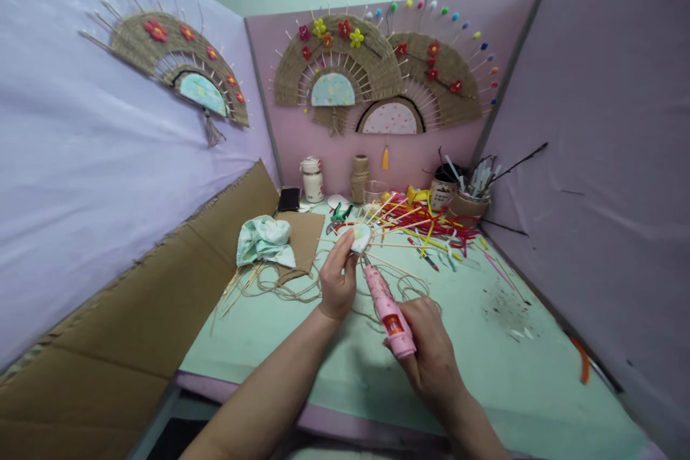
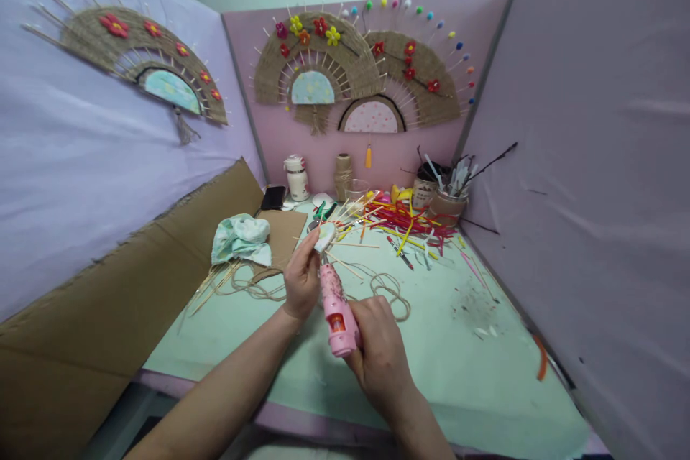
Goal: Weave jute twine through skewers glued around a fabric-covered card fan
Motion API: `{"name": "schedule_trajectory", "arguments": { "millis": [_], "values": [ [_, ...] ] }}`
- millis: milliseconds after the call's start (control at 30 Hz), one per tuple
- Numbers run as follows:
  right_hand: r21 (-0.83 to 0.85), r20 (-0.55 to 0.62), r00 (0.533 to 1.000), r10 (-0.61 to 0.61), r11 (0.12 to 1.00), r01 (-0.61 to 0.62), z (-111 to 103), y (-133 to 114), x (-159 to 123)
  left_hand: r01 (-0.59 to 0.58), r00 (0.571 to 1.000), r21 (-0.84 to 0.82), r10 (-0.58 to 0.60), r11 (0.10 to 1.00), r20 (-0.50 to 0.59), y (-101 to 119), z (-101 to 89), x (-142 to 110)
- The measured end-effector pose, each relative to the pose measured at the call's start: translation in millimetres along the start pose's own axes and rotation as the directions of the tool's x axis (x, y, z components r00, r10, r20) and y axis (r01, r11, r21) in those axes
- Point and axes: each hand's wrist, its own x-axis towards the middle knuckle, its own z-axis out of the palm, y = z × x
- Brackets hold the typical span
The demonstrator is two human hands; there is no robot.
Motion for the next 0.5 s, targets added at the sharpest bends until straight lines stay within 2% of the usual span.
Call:
{"name": "schedule_trajectory", "arguments": {
  "millis": [500],
  "values": [
    [0.002,-0.011,1.0,0.018,1.0,-0.018,-0.7,1.1,0.1,0.01,1.0,-0.013,-0.01,1.0,-0.006,-0.4,-0.3,-0.6]
  ]
}}
